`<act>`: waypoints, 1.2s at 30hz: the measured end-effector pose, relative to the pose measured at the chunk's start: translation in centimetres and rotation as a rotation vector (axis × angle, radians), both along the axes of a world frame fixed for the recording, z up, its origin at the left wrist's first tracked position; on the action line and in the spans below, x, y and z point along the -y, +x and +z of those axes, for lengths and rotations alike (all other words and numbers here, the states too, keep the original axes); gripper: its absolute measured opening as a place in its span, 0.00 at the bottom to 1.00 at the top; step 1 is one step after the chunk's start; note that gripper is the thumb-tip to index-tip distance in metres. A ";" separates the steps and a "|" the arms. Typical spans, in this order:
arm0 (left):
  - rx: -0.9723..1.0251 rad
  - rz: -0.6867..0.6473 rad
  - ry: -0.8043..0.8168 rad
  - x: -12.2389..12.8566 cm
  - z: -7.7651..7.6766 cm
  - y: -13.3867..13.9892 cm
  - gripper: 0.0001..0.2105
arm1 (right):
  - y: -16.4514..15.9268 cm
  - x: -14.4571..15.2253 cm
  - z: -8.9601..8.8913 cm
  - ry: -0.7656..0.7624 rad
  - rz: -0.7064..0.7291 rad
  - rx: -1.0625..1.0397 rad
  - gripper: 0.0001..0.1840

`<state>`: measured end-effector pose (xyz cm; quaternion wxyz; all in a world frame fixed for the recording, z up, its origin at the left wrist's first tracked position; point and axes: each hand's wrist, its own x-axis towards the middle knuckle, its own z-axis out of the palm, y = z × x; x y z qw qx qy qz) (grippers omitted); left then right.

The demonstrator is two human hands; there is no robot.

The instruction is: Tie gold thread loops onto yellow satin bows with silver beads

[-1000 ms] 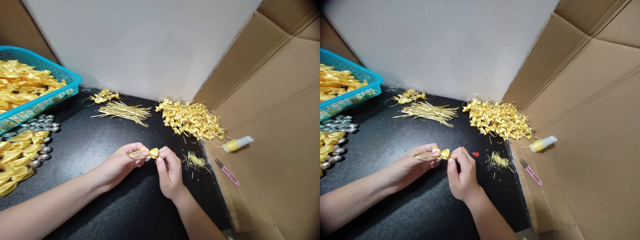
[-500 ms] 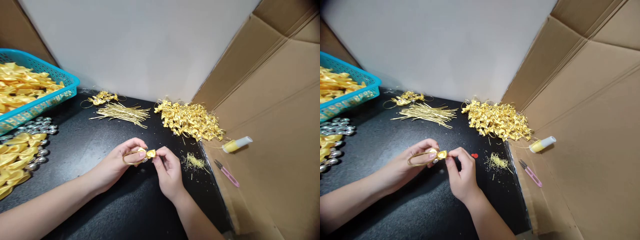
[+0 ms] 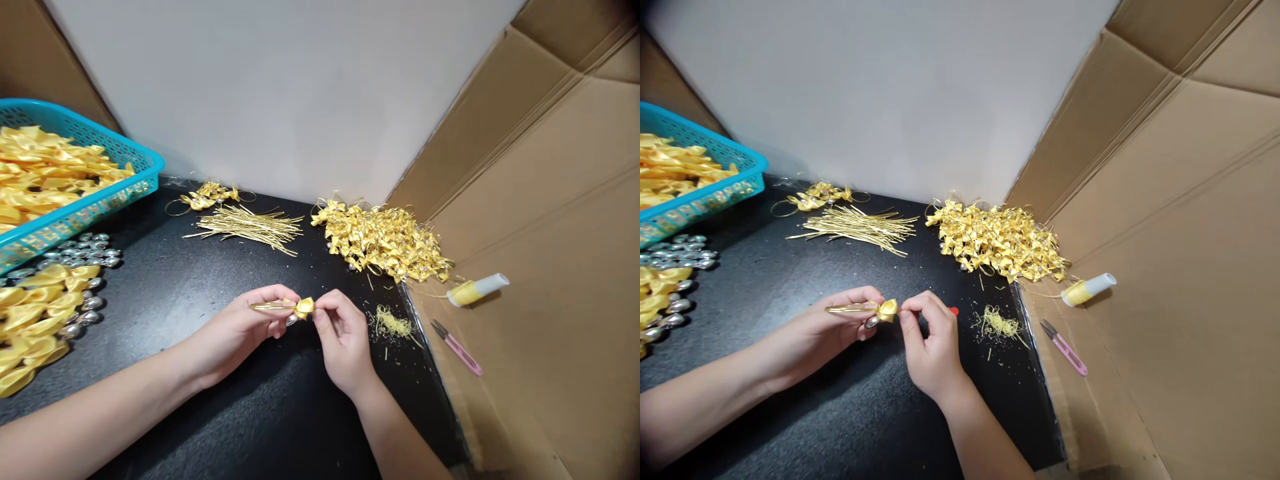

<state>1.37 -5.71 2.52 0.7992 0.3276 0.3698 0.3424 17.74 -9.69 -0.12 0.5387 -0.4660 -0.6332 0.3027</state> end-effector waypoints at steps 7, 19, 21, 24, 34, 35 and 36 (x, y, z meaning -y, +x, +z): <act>-0.006 0.001 -0.010 -0.1 -0.2 -0.1 0.07 | 0.1 0.2 0.7 0.088 -0.024 0.108 0.08; -0.020 0.023 -0.013 0.1 -0.4 0.2 0.08 | 0.0 0.2 1.0 0.156 -0.059 0.190 0.09; -0.010 0.026 -0.021 0.1 -0.5 0.2 0.08 | 0.0 0.2 0.9 0.145 -0.057 0.180 0.09; -0.006 0.026 -0.034 0.1 -0.6 0.2 0.09 | 0.0 0.2 0.7 0.110 -0.040 0.154 0.08; 0.042 0.070 -0.052 0.1 -0.9 0.3 0.14 | -0.2 0.2 -0.3 -0.099 -0.011 0.008 0.07; 0.040 0.078 -0.056 0.1 -1.0 0.3 0.14 | -0.2 0.2 -0.3 -0.093 -0.013 0.012 0.07; 0.037 0.084 -0.060 0.1 -1.0 0.2 0.14 | -0.1 0.2 -0.2 -0.084 -0.017 0.016 0.07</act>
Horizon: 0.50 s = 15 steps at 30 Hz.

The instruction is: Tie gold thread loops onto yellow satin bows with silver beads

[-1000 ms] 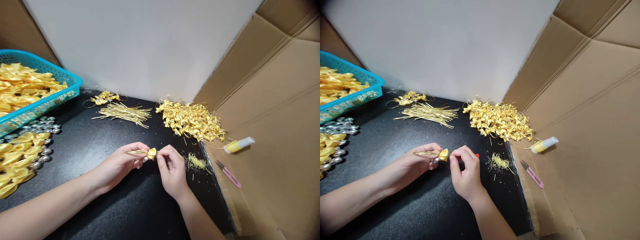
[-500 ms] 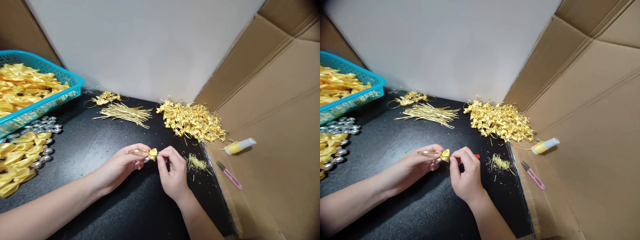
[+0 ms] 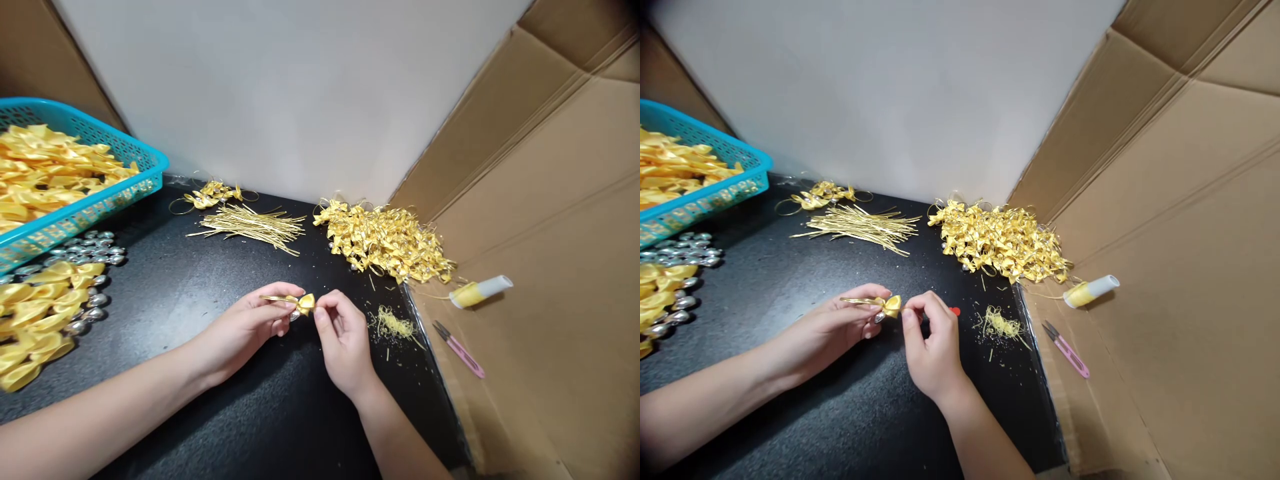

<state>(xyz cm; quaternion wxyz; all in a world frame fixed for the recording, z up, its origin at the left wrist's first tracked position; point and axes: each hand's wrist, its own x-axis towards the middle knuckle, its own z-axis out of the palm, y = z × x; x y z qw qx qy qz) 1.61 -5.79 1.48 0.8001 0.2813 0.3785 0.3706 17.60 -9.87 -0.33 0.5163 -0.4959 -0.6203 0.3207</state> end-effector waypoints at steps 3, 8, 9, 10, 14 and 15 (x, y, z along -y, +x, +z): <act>-0.017 0.009 0.001 0.0 -0.1 0.0 0.14 | 0.1 0.0 0.2 0.015 -0.021 0.019 0.07; -0.048 0.008 0.019 0.0 -0.2 0.0 0.13 | 0.1 0.0 0.4 0.033 -0.041 0.067 0.07; -0.055 0.008 0.026 0.0 -0.2 0.1 0.13 | 0.1 0.0 0.5 0.037 -0.047 0.077 0.07; -0.062 0.007 0.034 0.0 -0.2 0.1 0.13 | 0.1 0.0 0.5 0.042 -0.051 0.086 0.07; -0.091 0.012 0.052 0.0 -0.3 0.1 0.12 | 0.0 0.0 0.8 0.051 -0.046 0.104 0.08; -0.096 0.013 0.052 0.0 -0.3 0.2 0.12 | 0.0 0.0 0.8 0.051 -0.043 0.105 0.09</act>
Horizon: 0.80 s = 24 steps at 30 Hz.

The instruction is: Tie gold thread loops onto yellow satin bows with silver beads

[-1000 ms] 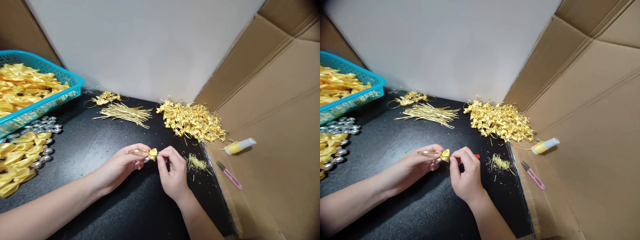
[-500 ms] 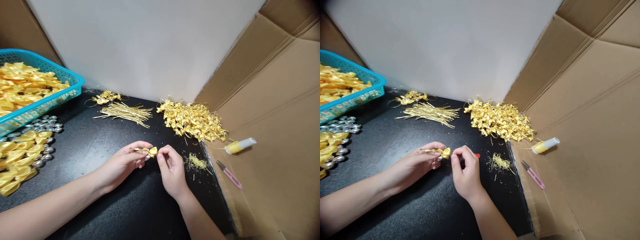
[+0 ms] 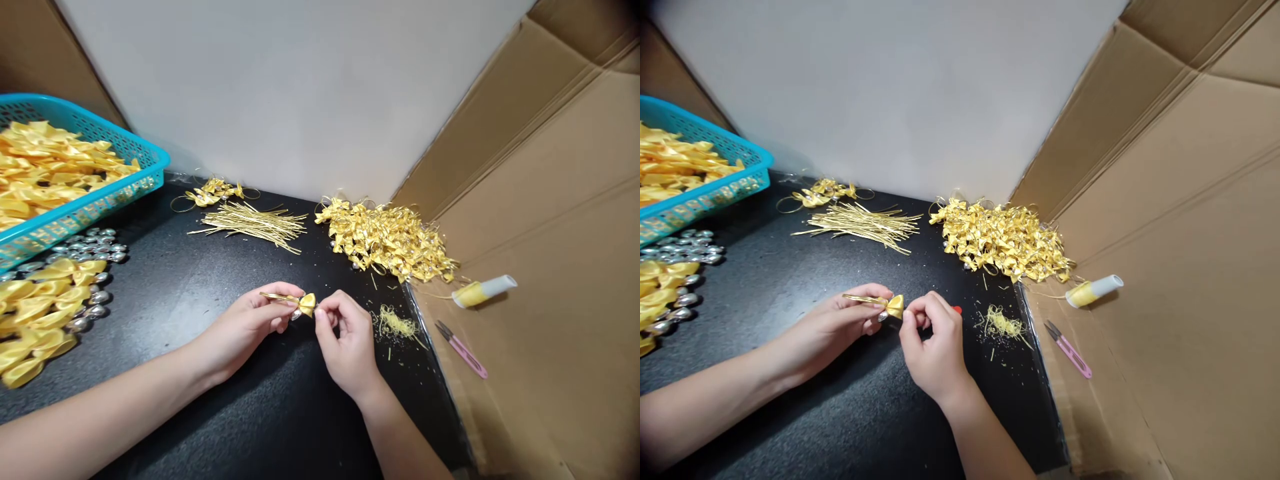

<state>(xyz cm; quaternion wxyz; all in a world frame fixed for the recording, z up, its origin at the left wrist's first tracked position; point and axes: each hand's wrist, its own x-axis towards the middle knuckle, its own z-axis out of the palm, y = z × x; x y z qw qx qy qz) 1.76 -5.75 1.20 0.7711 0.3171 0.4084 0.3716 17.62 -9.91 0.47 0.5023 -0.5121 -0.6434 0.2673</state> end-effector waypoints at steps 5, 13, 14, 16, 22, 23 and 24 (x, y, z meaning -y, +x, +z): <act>0.008 -0.004 -0.017 0.0 -0.1 0.0 0.13 | 0.0 0.0 0.0 -0.009 0.002 -0.003 0.09; -0.020 -0.009 0.004 0.0 -0.2 0.0 0.12 | 0.2 0.0 0.2 -0.011 0.017 0.042 0.09; -0.028 -0.008 0.010 0.1 -0.2 0.0 0.12 | 0.2 0.0 0.2 -0.009 0.018 0.053 0.09; -0.042 -0.005 0.018 0.1 -0.2 0.1 0.12 | 0.2 0.0 0.3 -0.004 0.016 0.072 0.09; -0.050 0.000 0.008 0.2 -0.3 0.0 0.12 | 0.2 0.0 0.3 -0.010 0.016 0.096 0.09; -0.050 0.004 0.010 0.2 -0.3 0.0 0.12 | 0.1 0.1 0.2 -0.010 0.013 0.095 0.09; -0.049 0.011 0.016 0.3 -0.4 0.0 0.12 | 0.0 0.1 0.2 -0.012 0.010 0.092 0.08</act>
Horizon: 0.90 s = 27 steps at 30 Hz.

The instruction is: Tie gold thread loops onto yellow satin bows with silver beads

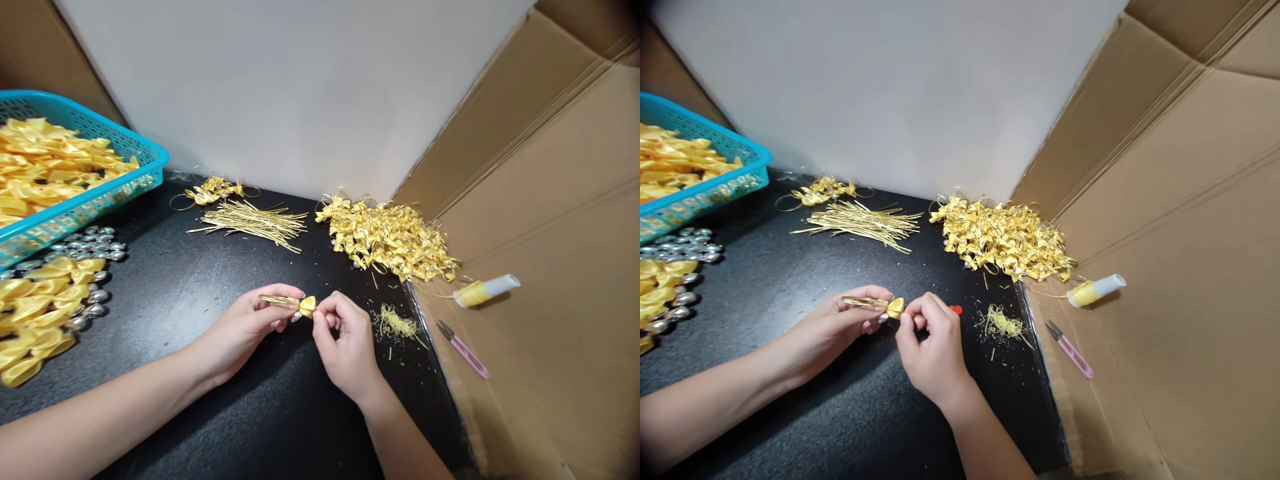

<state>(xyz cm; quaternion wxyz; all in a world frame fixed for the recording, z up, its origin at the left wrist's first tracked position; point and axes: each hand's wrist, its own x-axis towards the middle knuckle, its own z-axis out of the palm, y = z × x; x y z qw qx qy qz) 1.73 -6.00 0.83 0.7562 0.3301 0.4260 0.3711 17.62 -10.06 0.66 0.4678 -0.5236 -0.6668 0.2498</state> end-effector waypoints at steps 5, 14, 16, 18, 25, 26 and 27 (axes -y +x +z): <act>0.018 0.022 0.011 0.1 -0.2 0.2 0.12 | -0.5 0.2 -0.4 -0.009 -0.018 -0.027 0.08; -0.083 0.088 0.158 -0.2 -0.3 -0.2 0.07 | -0.6 -0.1 -0.6 -0.029 -0.062 -0.128 0.05; -0.110 0.098 0.172 -0.2 -0.2 -0.2 0.08 | -0.6 -0.2 -0.7 -0.022 -0.097 -0.073 0.05; -0.130 0.063 0.172 -0.2 -0.1 -0.1 0.08 | -0.7 -0.2 -0.9 -0.021 -0.126 -0.013 0.06; -0.346 0.060 0.278 -0.1 -0.3 -0.1 0.10 | -1.3 0.4 -1.2 0.096 -0.314 0.025 0.03; -0.392 0.065 0.321 0.0 -0.4 -0.2 0.10 | -1.4 0.6 -1.1 0.173 -0.336 0.062 0.03; -0.446 0.066 0.374 0.0 -0.5 -0.3 0.10 | -1.5 0.7 -1.0 0.243 -0.339 0.105 0.03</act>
